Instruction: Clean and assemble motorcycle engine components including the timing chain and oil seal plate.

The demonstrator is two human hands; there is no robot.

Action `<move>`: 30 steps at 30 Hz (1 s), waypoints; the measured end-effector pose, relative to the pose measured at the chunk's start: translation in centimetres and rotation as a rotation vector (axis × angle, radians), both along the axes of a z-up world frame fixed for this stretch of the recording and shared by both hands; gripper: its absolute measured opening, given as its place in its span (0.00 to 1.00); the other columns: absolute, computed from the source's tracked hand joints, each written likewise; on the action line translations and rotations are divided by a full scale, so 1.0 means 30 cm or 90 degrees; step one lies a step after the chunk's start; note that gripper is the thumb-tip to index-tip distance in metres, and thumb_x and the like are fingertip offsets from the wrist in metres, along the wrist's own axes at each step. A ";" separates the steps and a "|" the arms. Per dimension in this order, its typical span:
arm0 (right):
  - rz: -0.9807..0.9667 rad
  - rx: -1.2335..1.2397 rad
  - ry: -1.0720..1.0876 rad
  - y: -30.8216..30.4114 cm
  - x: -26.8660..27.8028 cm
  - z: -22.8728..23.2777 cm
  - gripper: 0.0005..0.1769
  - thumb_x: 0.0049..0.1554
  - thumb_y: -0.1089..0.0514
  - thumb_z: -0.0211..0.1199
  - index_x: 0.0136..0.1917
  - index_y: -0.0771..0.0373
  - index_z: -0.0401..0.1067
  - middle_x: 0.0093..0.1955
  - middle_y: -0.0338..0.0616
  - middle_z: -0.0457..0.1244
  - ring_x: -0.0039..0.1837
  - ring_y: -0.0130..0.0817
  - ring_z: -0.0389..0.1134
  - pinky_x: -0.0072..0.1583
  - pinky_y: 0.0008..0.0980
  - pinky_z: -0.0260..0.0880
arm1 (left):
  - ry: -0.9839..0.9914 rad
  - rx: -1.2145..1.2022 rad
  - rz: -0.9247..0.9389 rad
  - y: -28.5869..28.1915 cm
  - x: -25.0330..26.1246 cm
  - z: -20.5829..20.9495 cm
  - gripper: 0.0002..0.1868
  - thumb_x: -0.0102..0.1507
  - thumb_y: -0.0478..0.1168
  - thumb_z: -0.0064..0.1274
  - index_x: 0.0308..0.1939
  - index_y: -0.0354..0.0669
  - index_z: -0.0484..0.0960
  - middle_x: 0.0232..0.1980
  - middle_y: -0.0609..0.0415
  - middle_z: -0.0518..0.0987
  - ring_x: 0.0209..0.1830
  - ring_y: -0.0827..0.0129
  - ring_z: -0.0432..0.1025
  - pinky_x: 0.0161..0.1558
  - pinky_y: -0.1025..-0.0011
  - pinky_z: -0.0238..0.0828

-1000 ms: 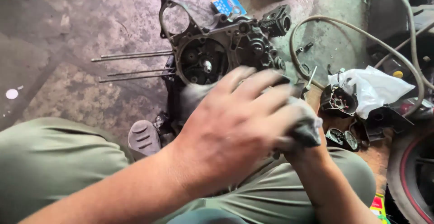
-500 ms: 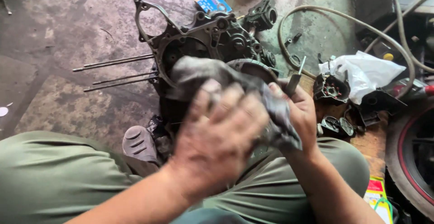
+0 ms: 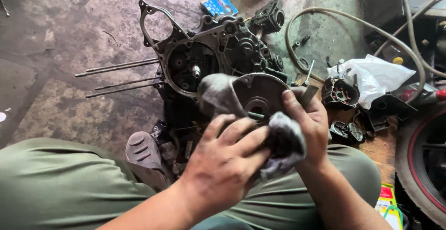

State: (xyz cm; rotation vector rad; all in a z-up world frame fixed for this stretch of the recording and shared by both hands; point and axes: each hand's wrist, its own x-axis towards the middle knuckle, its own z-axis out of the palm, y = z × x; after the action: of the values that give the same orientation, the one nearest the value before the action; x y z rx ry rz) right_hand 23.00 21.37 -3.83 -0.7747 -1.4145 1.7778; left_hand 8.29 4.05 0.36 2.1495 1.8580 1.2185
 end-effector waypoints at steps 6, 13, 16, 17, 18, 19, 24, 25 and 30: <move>-0.058 -0.033 0.037 -0.048 -0.087 0.128 0.07 0.63 0.60 0.58 0.53 0.65 0.72 0.46 0.39 0.69 0.46 0.25 0.70 0.51 0.26 0.73 | 0.114 0.001 0.103 -0.045 -0.054 -0.009 0.15 0.60 0.39 0.51 0.48 0.41 0.85 0.60 0.52 0.78 0.62 0.60 0.69 0.66 0.58 0.57; -0.024 0.118 -0.060 -0.026 -0.034 -0.035 0.05 0.68 0.63 0.62 0.56 0.66 0.72 0.47 0.35 0.65 0.49 0.21 0.64 0.52 0.23 0.65 | 0.053 -0.027 0.045 -0.018 0.046 -0.023 0.18 0.57 0.39 0.53 0.48 0.35 0.85 0.59 0.47 0.79 0.56 0.58 0.69 0.55 0.58 0.61; -0.043 0.011 0.002 -0.026 -0.034 -0.019 0.04 0.66 0.62 0.62 0.54 0.64 0.71 0.44 0.36 0.65 0.43 0.22 0.65 0.46 0.24 0.65 | -0.106 0.035 0.061 -0.014 0.030 -0.021 0.20 0.56 0.38 0.53 0.51 0.35 0.84 0.60 0.46 0.78 0.61 0.55 0.70 0.61 0.59 0.65; -0.045 0.011 0.016 -0.024 -0.023 -0.028 0.04 0.68 0.62 0.62 0.55 0.65 0.71 0.45 0.36 0.64 0.44 0.21 0.63 0.47 0.23 0.64 | -0.194 -0.018 0.005 -0.021 0.012 -0.014 0.17 0.57 0.39 0.54 0.48 0.38 0.84 0.55 0.49 0.80 0.57 0.55 0.71 0.59 0.60 0.67; -0.048 0.012 0.033 -0.023 -0.015 -0.038 0.05 0.71 0.62 0.63 0.56 0.66 0.71 0.46 0.35 0.63 0.45 0.20 0.62 0.48 0.22 0.64 | -0.280 -0.071 -0.052 -0.027 -0.009 -0.006 0.14 0.58 0.41 0.55 0.45 0.42 0.85 0.51 0.52 0.81 0.54 0.55 0.72 0.57 0.60 0.68; -0.048 0.012 0.032 -0.029 -0.025 -0.003 0.05 0.71 0.62 0.63 0.56 0.66 0.71 0.46 0.35 0.63 0.45 0.20 0.62 0.48 0.22 0.64 | -0.281 -0.070 -0.052 -0.042 -0.036 -0.004 0.14 0.58 0.41 0.55 0.45 0.42 0.85 0.51 0.52 0.81 0.54 0.55 0.72 0.57 0.60 0.68; -0.088 -0.050 0.115 -0.031 -0.041 0.102 0.08 0.67 0.61 0.58 0.57 0.67 0.71 0.52 0.49 0.69 0.51 0.34 0.72 0.56 0.35 0.76 | -0.294 -0.344 0.211 -0.079 -0.169 -0.036 0.13 0.59 0.49 0.61 0.36 0.44 0.88 0.38 0.53 0.83 0.43 0.60 0.76 0.47 0.66 0.71; -0.089 -0.053 0.113 -0.038 -0.036 0.105 0.08 0.67 0.61 0.58 0.57 0.67 0.71 0.52 0.49 0.69 0.51 0.34 0.72 0.56 0.35 0.76 | -0.296 -0.348 0.211 -0.068 -0.172 -0.078 0.13 0.59 0.49 0.61 0.36 0.44 0.88 0.38 0.53 0.83 0.43 0.60 0.76 0.47 0.66 0.71; 0.010 -0.158 0.122 -0.060 -0.022 0.097 0.09 0.68 0.59 0.59 0.58 0.67 0.69 0.53 0.47 0.68 0.52 0.33 0.71 0.54 0.34 0.74 | -1.033 -0.198 0.062 -0.016 -0.123 -0.216 0.17 0.71 0.47 0.47 0.48 0.35 0.83 0.46 0.56 0.83 0.47 0.71 0.74 0.53 0.70 0.70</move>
State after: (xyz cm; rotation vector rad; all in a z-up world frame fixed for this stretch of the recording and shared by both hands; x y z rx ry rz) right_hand 22.33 19.56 -0.93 -0.6986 -1.0912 2.0067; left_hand 4.59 3.56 -6.11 0.3744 1.1294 1.6388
